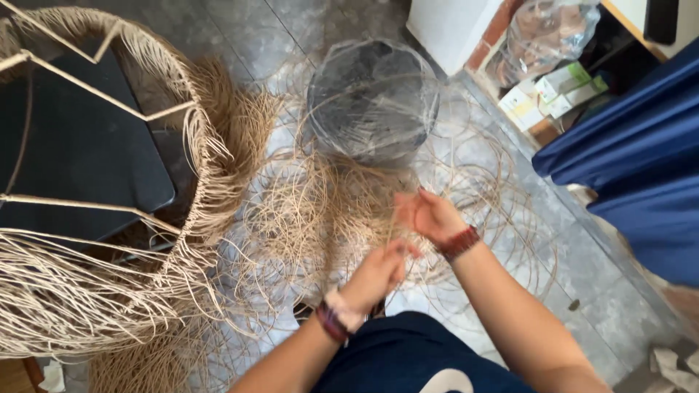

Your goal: Weaving natural fiber strands onto a circular frame to create a lampshade.

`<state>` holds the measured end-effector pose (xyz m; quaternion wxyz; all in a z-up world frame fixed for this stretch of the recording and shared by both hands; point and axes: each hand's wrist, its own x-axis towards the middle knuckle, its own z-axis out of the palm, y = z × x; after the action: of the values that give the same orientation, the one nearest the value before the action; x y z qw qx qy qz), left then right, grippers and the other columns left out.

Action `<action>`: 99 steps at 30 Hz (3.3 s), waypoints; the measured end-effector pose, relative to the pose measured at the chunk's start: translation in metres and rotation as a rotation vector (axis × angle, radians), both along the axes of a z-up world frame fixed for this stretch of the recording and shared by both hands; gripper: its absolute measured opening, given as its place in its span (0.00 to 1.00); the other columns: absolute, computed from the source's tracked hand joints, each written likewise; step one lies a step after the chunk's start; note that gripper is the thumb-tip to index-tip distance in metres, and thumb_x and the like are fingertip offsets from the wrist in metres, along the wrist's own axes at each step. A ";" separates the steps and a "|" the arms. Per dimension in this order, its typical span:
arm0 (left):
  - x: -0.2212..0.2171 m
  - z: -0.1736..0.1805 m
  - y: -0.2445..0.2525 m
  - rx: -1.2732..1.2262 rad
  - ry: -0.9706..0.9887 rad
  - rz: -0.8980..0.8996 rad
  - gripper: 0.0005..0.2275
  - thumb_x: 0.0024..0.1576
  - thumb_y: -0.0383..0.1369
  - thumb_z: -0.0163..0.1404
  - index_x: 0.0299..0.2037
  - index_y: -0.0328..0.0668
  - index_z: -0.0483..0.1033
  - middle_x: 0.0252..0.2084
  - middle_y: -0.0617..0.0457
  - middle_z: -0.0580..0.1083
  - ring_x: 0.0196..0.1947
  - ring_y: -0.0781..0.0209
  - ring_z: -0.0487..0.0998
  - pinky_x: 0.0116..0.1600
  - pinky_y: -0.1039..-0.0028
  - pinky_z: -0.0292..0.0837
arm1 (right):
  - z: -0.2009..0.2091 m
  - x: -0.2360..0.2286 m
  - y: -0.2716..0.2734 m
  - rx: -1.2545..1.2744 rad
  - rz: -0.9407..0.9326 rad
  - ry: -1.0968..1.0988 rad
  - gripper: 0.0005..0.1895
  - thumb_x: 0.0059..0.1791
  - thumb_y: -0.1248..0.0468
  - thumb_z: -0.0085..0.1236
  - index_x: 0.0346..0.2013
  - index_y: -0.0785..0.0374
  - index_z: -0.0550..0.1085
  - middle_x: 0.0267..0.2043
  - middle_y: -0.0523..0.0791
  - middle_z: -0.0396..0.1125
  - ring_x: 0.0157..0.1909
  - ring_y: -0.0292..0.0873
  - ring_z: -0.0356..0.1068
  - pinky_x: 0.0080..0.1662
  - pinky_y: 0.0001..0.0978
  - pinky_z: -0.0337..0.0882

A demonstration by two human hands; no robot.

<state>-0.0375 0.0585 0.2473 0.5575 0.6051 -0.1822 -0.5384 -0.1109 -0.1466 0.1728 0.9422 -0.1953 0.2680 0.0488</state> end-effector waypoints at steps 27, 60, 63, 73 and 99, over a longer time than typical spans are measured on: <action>0.015 -0.013 0.019 -0.026 -0.058 0.072 0.13 0.65 0.30 0.43 0.56 0.34 0.73 0.42 0.36 0.81 0.41 0.49 0.84 0.43 0.64 0.81 | 0.035 0.029 0.028 -0.376 -0.291 0.033 0.17 0.53 0.66 0.39 0.56 0.56 0.68 0.19 0.36 0.45 0.15 0.30 0.46 0.16 0.19 0.48; 0.027 -0.040 -0.017 -0.056 0.228 0.329 0.18 0.70 0.39 0.34 0.53 0.43 0.78 0.37 0.54 0.74 0.25 0.79 0.67 0.27 0.94 0.66 | 0.008 -0.045 0.064 -0.959 0.089 0.172 0.18 0.57 0.56 0.42 0.29 0.62 0.72 0.16 0.43 0.59 0.15 0.35 0.59 0.17 0.21 0.54; 0.028 -0.044 -0.039 -0.097 0.432 0.377 0.19 0.71 0.41 0.34 0.65 0.41 0.68 0.59 0.44 0.75 0.53 0.58 0.78 0.52 0.70 0.79 | 0.008 -0.063 0.075 -0.942 0.306 0.120 0.17 0.56 0.59 0.40 0.28 0.61 0.71 0.17 0.41 0.58 0.18 0.35 0.58 0.20 0.21 0.55; 0.018 0.014 -0.025 -0.192 0.194 0.424 0.12 0.71 0.33 0.31 0.42 0.41 0.69 0.20 0.67 0.55 0.14 0.76 0.59 0.20 0.88 0.54 | 0.065 -0.024 0.045 -1.280 0.384 -0.028 0.25 0.58 0.53 0.39 0.59 0.70 0.70 0.51 0.61 0.72 0.53 0.60 0.73 0.50 0.54 0.74; 0.054 0.099 0.007 -0.572 -0.148 0.206 0.15 0.70 0.32 0.36 0.60 0.36 0.73 0.49 0.41 0.80 0.56 0.60 0.77 0.65 0.68 0.67 | 0.151 -0.015 0.065 -0.875 0.598 -0.442 0.22 0.59 0.63 0.33 0.48 0.75 0.75 0.21 0.46 0.69 0.22 0.38 0.71 0.27 0.27 0.71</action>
<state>0.0161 0.0653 0.3462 0.7418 0.4766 -0.3043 -0.3605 -0.1257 -0.0814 0.3238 0.7524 -0.6400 -0.0070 0.1556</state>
